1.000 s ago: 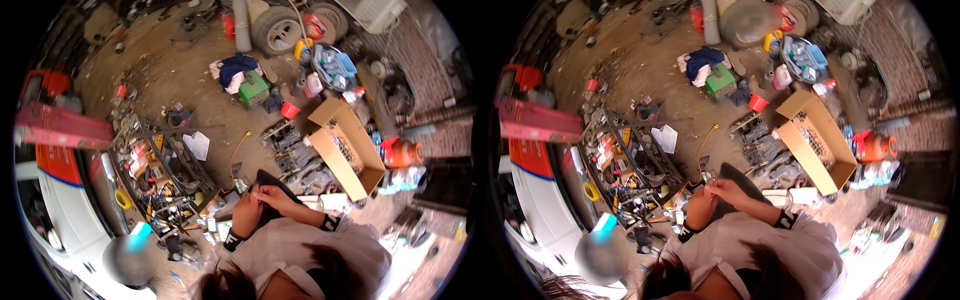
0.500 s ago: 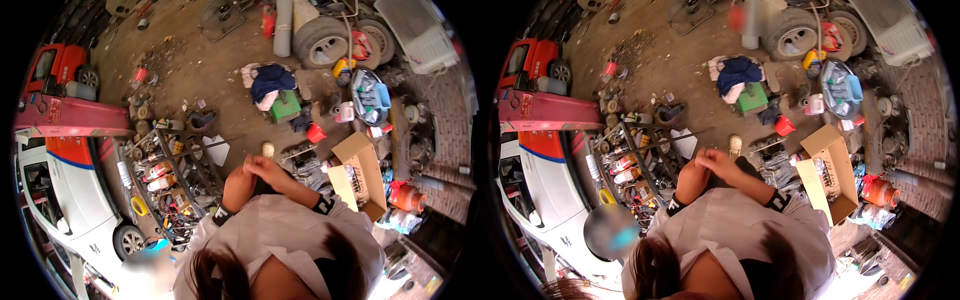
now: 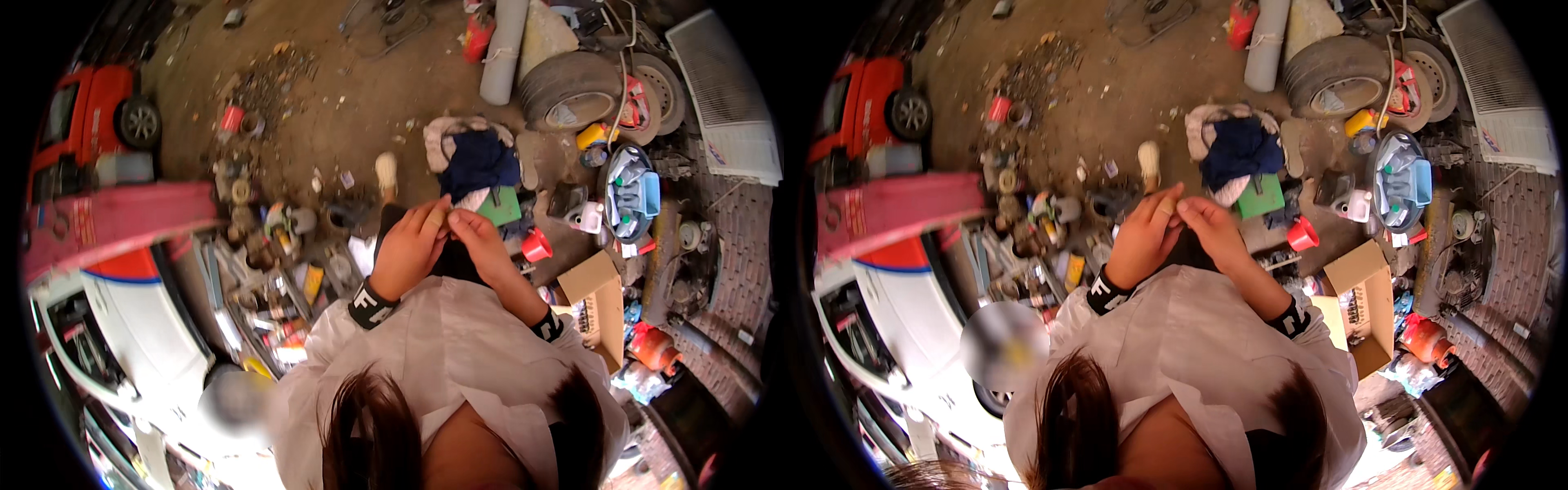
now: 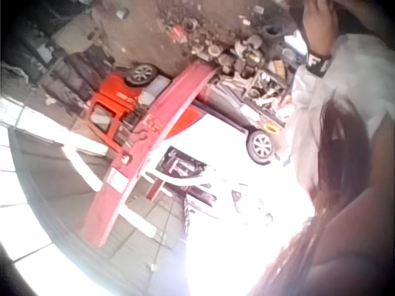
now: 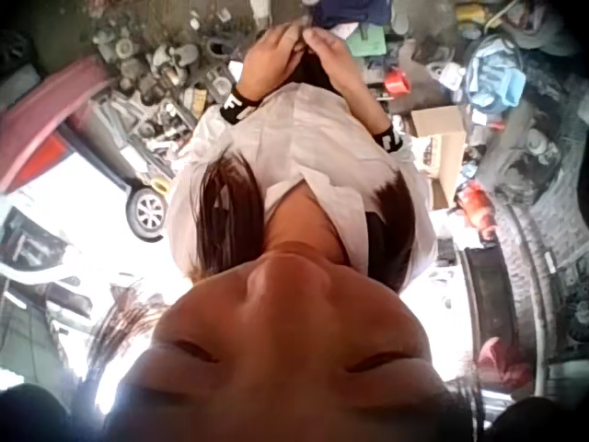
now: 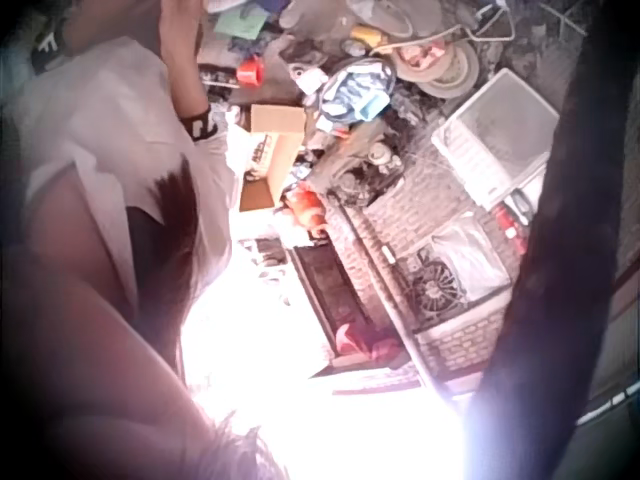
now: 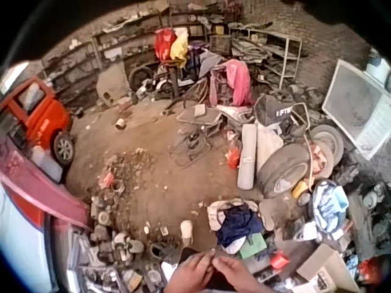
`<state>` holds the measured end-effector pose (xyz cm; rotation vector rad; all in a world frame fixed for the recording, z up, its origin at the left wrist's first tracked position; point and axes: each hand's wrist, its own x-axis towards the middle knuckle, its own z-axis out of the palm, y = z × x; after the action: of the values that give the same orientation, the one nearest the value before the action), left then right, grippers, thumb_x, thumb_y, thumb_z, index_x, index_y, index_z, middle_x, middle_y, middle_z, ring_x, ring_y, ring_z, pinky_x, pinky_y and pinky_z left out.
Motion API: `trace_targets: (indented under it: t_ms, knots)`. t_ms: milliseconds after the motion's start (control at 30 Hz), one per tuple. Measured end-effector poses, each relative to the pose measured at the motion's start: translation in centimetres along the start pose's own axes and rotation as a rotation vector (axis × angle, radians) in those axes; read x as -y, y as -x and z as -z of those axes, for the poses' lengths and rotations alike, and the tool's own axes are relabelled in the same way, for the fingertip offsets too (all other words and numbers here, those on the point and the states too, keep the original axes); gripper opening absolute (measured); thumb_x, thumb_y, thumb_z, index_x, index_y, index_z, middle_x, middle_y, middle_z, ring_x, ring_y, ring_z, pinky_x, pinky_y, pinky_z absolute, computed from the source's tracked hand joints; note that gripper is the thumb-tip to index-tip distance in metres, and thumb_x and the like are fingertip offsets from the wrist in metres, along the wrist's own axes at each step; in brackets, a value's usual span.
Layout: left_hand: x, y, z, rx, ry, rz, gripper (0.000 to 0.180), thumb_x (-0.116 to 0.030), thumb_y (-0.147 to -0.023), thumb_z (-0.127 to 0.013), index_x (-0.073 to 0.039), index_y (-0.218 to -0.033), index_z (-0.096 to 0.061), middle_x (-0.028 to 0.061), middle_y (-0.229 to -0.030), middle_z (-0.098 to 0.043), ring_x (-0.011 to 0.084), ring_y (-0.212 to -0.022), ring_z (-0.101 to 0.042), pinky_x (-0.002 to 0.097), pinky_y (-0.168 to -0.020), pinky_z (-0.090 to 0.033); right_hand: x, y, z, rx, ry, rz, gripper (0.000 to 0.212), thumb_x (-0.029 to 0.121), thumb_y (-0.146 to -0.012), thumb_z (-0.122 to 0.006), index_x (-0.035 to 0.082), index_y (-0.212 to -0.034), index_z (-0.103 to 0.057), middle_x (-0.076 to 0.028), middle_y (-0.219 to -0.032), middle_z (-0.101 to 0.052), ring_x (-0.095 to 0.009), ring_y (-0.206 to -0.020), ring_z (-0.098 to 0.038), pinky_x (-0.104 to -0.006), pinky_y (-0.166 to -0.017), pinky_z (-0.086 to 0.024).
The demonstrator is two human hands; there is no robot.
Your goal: The person puts on gloves and sits on the ground to work on a car part. They use a screwdriver and a hammer to disassemble the part, then inspect the separated components.
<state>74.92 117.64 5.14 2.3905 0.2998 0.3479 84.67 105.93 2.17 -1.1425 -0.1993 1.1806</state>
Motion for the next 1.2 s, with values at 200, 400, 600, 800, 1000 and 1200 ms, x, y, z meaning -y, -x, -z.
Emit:
trace_targets:
  t_ms: [200,400,600,800,1000,1200]
  knots:
    - [12.7,-12.5,4.0,0.198,-0.055,-0.119,0.053,-0.006,-0.074,-0.057,0.001,-0.125,-0.043,0.0138,-0.083,-0.057,0.0290,-0.076,-0.056,0.0360,-0.065,-0.046,2.0,-16.5,-2.0,-0.088,-0.338,-0.105,0.018,0.024,-0.094,-0.050,0.008,-0.092,-0.058,0.001,-0.083,-0.055,-0.008,-0.078,-0.051,-0.0224,-0.072,-0.042]
    - [17.0,-25.6,9.4,0.300,0.126,-0.103,0.050,-0.002,-0.074,-0.056,-0.002,-0.123,-0.046,0.0137,-0.088,-0.057,0.0308,-0.079,-0.057,0.0368,-0.067,-0.047,9.8,-26.8,-4.3,-0.176,-0.512,-0.014,0.026,0.031,-0.093,-0.050,0.007,-0.088,-0.059,0.001,-0.080,-0.056,-0.008,-0.077,-0.052,-0.0223,-0.072,-0.041]
    - [21.2,-39.2,7.3,0.376,0.051,-0.415,0.046,-0.001,-0.073,-0.058,-0.006,-0.118,-0.049,0.0130,-0.089,-0.057,0.0310,-0.079,-0.057,0.0365,-0.067,-0.048,16.5,-35.2,-0.1,-0.444,-0.446,0.099,0.026,0.030,-0.092,-0.053,0.006,-0.085,-0.060,0.000,-0.079,-0.058,-0.008,-0.074,-0.055,-0.0229,-0.069,-0.044]
    - [25.2,-54.5,2.3,0.447,-0.084,-0.548,0.036,-0.007,-0.073,-0.059,-0.004,-0.108,-0.052,0.0097,-0.082,-0.059,0.0266,-0.077,-0.059,0.0369,-0.067,-0.046,22.2,-46.8,8.8,-0.495,-0.607,0.098,0.022,0.030,-0.090,-0.055,0.010,-0.081,-0.059,0.002,-0.075,-0.057,-0.007,-0.070,-0.053,-0.0218,-0.068,-0.042]
    - [21.9,-72.8,1.7,0.488,-0.088,-0.593,0.031,-0.006,-0.073,-0.059,-0.003,-0.103,-0.051,0.0119,-0.081,-0.058,0.0310,-0.074,-0.057,0.0396,-0.061,-0.046,36.6,-54.7,14.5,-0.561,-0.615,0.378,0.030,0.036,-0.092,-0.052,0.009,-0.081,-0.058,0.004,-0.074,-0.055,-0.005,-0.069,-0.049,-0.0209,-0.064,-0.038]
    - [19.6,-86.5,-2.6,0.609,0.023,-0.647,0.046,-0.006,-0.073,-0.060,-0.004,-0.117,-0.047,0.0133,-0.091,-0.059,0.0320,-0.079,-0.058,0.0384,-0.067,-0.048,44.6,-59.5,21.7,-0.871,-0.497,0.342,0.041,0.041,-0.094,-0.043,0.005,-0.095,-0.063,0.000,-0.081,-0.059,-0.009,-0.078,-0.052,-0.0254,-0.073,-0.040]
